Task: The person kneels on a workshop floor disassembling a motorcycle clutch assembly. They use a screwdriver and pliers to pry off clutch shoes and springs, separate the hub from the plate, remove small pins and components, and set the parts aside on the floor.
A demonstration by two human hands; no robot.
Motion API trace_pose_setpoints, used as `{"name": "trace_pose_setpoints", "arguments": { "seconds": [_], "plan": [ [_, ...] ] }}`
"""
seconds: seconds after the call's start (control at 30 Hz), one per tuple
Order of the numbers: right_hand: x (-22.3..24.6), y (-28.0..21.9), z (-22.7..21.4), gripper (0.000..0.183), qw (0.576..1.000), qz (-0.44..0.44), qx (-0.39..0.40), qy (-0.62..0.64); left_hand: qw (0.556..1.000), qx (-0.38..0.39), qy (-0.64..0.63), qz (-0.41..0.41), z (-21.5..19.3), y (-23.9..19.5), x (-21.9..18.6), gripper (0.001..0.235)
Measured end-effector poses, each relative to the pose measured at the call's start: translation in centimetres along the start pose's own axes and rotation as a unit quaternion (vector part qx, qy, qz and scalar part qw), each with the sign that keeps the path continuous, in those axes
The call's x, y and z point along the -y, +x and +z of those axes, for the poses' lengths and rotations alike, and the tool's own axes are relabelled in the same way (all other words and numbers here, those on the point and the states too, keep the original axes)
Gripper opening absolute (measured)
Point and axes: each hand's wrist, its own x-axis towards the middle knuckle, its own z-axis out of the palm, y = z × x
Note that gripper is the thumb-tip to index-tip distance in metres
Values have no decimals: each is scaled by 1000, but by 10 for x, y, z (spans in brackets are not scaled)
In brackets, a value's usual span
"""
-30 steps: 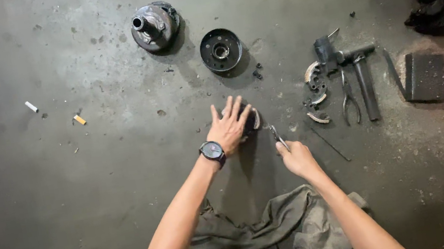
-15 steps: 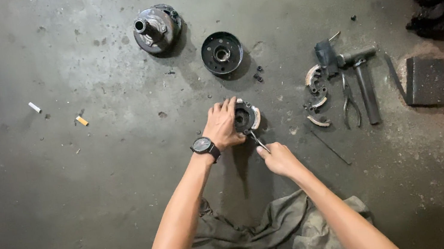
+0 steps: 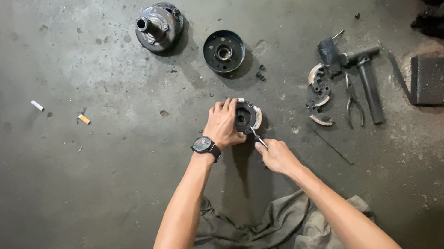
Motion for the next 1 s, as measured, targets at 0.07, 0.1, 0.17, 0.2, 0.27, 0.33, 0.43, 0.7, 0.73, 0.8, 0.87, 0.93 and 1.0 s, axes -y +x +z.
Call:
{"name": "trace_pose_setpoints", "arguments": {
  "seconds": [0.07, 0.1, 0.17, 0.2, 0.27, 0.33, 0.43, 0.7, 0.73, 0.8, 0.87, 0.93, 1.0],
  "plan": [
    [7, -3, -5, 45, 999, 38, 29, 1, 1000, 1, -4, -7, -3, 0, -2, 106],
    [11, -3, -8, 49, 996, 75, 57, 1, 1000, 0, -8, -13, -5, 0, -3, 107],
    [-7, 4, 3, 43, 999, 31, 22, 0, 1000, 6, -9, -15, -4, 1, -3, 107],
    [-17, 7, 9, 37, 1000, -12, -13, -1, 1000, 12, -10, -17, -4, 0, -3, 107],
    [-19, 7, 10, 37, 1000, -14, -9, 13, 1000, 11, -4, -14, -1, 1, -1, 108],
    [-20, 8, 11, 38, 999, -15, -5, 30, 1000, 12, 3, -11, 0, 0, 0, 109],
    [-18, 8, 7, 40, 1000, -25, -6, 1, 1000, 18, 2, -15, 1, 1, 1, 109],
    [-20, 9, 8, 37, 997, -62, -27, -36, 1000, 18, 6, -8, -2, 1, 0, 109],
    [-18, 9, 7, 37, 997, -62, -27, -36, 1000, 17, 7, -7, -2, 1, 0, 109],
    [-16, 8, 7, 43, 999, -19, -9, -46, 1000, 16, -1, -19, 0, 0, 0, 105],
    [-10, 5, 9, 43, 1000, -5, -17, -24, 999, 23, -4, -25, -12, -1, -8, 103],
    [-13, 4, 15, 44, 1000, 11, -26, -2, 999, 30, -8, -29, -12, -3, -10, 102],
    [-20, 9, 25, 44, 999, 23, -37, 16, 1000, 12, 26, -9, -5, -6, -5, 107]
  ]
}}
